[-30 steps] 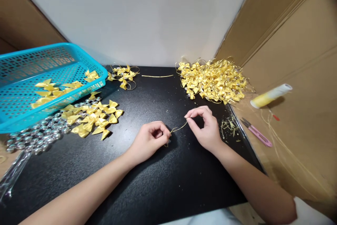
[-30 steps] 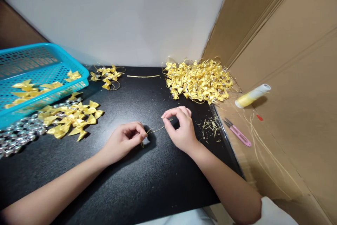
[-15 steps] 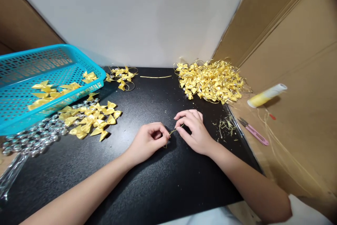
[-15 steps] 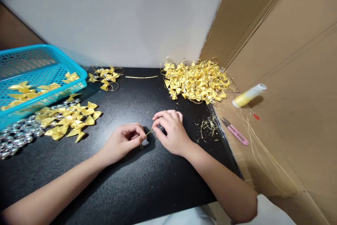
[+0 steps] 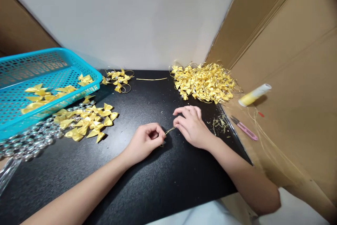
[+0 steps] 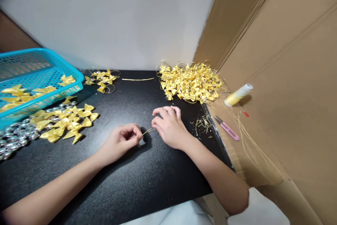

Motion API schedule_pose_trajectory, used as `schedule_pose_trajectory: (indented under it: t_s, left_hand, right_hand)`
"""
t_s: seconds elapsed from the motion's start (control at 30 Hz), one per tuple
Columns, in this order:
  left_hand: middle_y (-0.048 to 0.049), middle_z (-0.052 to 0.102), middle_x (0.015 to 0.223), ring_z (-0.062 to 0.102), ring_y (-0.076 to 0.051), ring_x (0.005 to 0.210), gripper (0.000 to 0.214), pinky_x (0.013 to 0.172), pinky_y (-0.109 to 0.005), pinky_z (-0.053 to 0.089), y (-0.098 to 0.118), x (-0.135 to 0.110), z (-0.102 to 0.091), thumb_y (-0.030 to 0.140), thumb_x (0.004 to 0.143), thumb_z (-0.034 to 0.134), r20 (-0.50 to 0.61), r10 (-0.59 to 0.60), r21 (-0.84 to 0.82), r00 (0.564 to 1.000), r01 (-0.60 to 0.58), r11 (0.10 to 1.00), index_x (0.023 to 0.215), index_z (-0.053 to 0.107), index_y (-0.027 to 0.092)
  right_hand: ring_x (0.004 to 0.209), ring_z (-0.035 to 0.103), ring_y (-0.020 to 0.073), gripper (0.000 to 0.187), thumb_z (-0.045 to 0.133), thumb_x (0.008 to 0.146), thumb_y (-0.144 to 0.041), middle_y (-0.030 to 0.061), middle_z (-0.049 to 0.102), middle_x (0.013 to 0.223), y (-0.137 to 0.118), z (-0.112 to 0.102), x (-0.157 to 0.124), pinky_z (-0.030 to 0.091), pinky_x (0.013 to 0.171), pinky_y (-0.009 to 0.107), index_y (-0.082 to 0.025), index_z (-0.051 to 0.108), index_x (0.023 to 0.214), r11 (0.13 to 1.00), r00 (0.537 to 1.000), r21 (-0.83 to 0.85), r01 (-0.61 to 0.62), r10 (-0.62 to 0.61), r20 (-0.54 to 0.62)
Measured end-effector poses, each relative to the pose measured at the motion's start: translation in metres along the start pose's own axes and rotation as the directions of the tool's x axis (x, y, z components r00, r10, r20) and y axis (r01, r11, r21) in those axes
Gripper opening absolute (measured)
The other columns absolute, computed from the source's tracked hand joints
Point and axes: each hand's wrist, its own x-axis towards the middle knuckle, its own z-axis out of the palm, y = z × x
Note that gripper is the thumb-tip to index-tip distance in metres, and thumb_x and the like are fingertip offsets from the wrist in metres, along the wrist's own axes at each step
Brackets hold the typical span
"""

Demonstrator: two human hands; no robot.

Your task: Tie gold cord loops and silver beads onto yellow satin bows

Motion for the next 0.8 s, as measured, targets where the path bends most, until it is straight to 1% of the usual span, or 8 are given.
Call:
schedule_pose_trajectory:
  t_s: [0.1,0.17,0.27,0.37,0.43,0.53,0.67,0.8]
  left_hand:
    - [0.0016,0.059,0.06,0.051,-0.011,0.056,0.014,0.056,-0.022,0.039,0.003,0.0,-0.001,0.026,0.075,0.059,-0.009,-0.017,-0.015,1.0,0.017,1.0,0.066,0.059,0.016]
    - [0.0013,0.059,0.06,0.05,-0.011,0.056,0.016,0.055,-0.022,0.039,0.003,0.0,-0.001,0.029,0.077,0.06,-0.012,-0.025,-0.009,1.0,0.025,1.0,0.067,0.059,0.016]
    - [0.0011,0.059,0.061,0.05,-0.011,0.055,0.019,0.055,-0.022,0.038,0.001,0.0,-0.002,0.032,0.079,0.059,-0.002,-0.018,0.008,1.0,0.018,1.0,0.069,0.06,0.016]
    - [0.0002,0.059,0.061,0.051,-0.012,0.057,0.02,0.056,-0.022,0.039,0.0,0.0,-0.004,0.032,0.08,0.058,0.013,0.009,0.032,1.0,-0.01,0.999,0.069,0.06,0.016]
    - [-0.0005,0.06,0.062,0.052,-0.013,0.058,0.022,0.056,-0.023,0.04,0.001,0.0,-0.005,0.033,0.081,0.057,0.014,0.028,0.066,1.0,-0.029,0.997,0.067,0.06,0.017]
    - [-0.0013,0.06,0.063,0.053,-0.014,0.058,0.023,0.055,-0.023,0.04,0.005,0.0,-0.005,0.033,0.082,0.056,0.037,0.057,0.153,0.998,-0.062,0.986,0.066,0.061,0.017]
    - [-0.0021,0.061,0.065,0.053,-0.015,0.059,0.024,0.054,-0.024,0.04,0.008,0.001,-0.003,0.033,0.085,0.055,0.136,0.081,0.264,0.987,-0.115,0.958,0.066,0.062,0.019]
    - [-0.0017,0.062,0.066,0.052,-0.015,0.059,0.024,0.054,-0.024,0.039,0.015,0.009,0.007,0.034,0.085,0.056,0.177,0.085,0.272,0.98,-0.132,0.953,0.067,0.064,0.02]
  right_hand:
    - [0.121,0.044,0.0275,0.011,0.053,0.094,-0.024,0.0053,0.058,0.13,0.013,-0.018,-0.013,0.03,0.101,0.05,-0.026,0.064,0.094,0.997,0.995,-0.023,-0.08,0.078,-0.057]
    - [0.12,0.046,0.0294,0.017,0.055,0.093,-0.031,0.0076,0.058,0.131,0.027,-0.03,-0.033,0.034,0.099,0.05,-0.026,0.064,0.106,0.977,0.97,-0.072,-0.203,0.191,-0.148]
    - [0.114,0.047,0.0352,0.024,0.056,0.091,-0.037,0.0118,0.06,0.126,0.049,-0.044,-0.075,0.035,0.094,0.054,-0.024,0.067,0.108,0.824,0.848,-0.282,-0.491,0.378,-0.371]
    - [0.111,0.046,0.0379,0.029,0.054,0.091,-0.041,0.014,0.06,0.126,0.068,-0.052,-0.114,0.034,0.089,0.056,-0.022,0.07,0.105,0.645,0.763,-0.415,-0.642,0.481,-0.431]
    - [0.108,0.046,0.0375,0.031,0.052,0.091,-0.043,0.0145,0.06,0.125,0.075,-0.054,-0.131,0.034,0.086,0.055,-0.022,0.071,0.103,0.582,0.732,-0.445,-0.681,0.519,-0.441]
    - [0.105,0.046,0.0364,0.033,0.052,0.091,-0.045,0.014,0.061,0.124,0.08,-0.054,-0.142,0.034,0.083,0.053,-0.022,0.073,0.1,0.542,0.702,-0.446,-0.712,0.557,-0.443]
    - [0.104,0.047,0.0355,0.031,0.053,0.091,-0.044,0.0139,0.061,0.122,0.081,-0.052,-0.144,0.033,0.081,0.05,-0.022,0.074,0.091,0.53,0.666,-0.403,-0.746,0.589,-0.458]
    - [0.104,0.048,0.0346,0.029,0.052,0.093,-0.041,0.0141,0.063,0.116,0.082,-0.049,-0.144,0.034,0.08,0.048,-0.02,0.071,0.085,0.558,0.648,-0.335,-0.759,0.598,-0.472]
